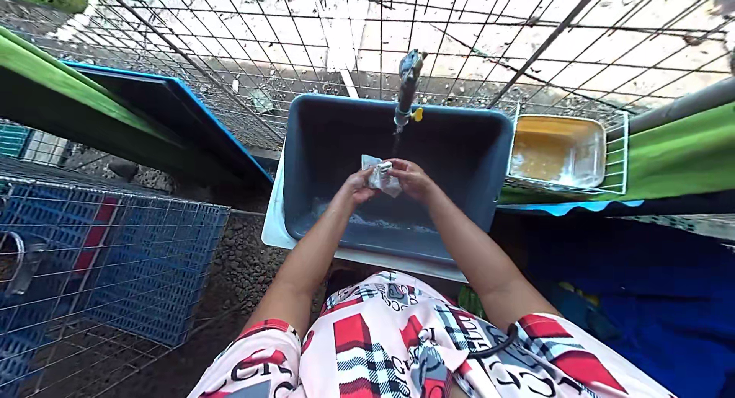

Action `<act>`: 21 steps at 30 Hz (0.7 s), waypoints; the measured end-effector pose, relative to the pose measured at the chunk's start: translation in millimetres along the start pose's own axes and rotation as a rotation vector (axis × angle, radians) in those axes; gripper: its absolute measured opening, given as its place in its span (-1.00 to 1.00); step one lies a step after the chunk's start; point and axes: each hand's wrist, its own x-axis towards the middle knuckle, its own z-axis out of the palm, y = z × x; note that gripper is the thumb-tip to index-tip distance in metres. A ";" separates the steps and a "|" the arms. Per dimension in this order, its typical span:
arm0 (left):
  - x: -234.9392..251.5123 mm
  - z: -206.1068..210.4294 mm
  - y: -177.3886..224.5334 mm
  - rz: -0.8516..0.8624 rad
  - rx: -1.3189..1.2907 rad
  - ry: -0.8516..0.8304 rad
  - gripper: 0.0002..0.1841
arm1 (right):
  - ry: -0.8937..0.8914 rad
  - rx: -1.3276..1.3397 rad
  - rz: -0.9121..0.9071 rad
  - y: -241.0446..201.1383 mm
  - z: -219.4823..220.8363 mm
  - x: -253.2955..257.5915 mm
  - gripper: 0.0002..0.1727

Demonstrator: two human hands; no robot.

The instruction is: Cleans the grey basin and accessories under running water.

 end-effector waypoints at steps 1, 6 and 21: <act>5.4 1.6 0.9 0.033 -0.047 -0.010 -0.62 | 0.120 0.063 -0.035 0.1 -2.8 4.6 -0.64; 32.3 13.5 16.5 0.065 -0.124 -0.096 -0.65 | 0.629 0.465 -0.047 -30.4 -15.0 23.1 -0.70; -20.1 38.5 -34.6 0.120 0.069 0.128 -0.59 | 0.398 -0.247 0.161 6.5 82.5 -27.6 -0.52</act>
